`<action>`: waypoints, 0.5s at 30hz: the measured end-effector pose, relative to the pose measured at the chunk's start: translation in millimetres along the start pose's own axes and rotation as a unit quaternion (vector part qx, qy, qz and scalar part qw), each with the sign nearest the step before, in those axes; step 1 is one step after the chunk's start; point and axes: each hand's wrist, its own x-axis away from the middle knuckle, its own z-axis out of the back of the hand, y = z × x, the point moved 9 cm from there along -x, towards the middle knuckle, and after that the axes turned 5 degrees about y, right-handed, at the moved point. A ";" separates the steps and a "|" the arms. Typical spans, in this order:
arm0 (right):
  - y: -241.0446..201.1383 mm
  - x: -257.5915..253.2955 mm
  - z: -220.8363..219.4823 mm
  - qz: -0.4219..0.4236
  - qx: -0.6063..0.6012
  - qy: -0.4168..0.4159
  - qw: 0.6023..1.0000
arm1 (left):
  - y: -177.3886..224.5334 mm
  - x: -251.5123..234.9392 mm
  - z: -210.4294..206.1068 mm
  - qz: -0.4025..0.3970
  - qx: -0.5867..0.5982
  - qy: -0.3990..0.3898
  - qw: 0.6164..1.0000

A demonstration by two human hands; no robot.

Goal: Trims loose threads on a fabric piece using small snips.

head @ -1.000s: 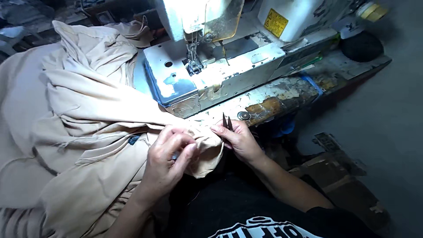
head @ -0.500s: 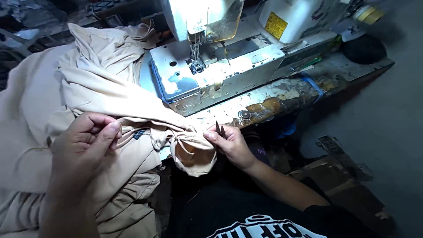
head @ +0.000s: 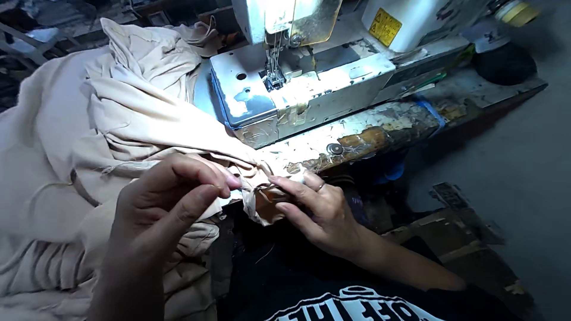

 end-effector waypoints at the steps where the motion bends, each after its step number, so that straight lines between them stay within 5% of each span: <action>1: 0.2 -1.1 -7.9 -0.002 -0.011 0.000 1.000 | 3.5 0.0 -6.5 -0.002 0.004 -0.011 1.000; 9: 23.7 -12.5 -39.5 -0.053 -0.131 0.011 0.990 | 19.0 26.3 -22.5 0.028 0.058 -0.111 0.992; 12: 34.6 -11.5 -38.3 -0.094 -0.150 0.004 0.984 | 0.4 42.8 5.4 0.049 -0.273 -0.021 0.960; 15: 42.3 -11.8 -36.6 -0.121 -0.175 -0.007 0.977 | -41.6 64.1 -25.0 0.083 -0.407 -0.012 0.910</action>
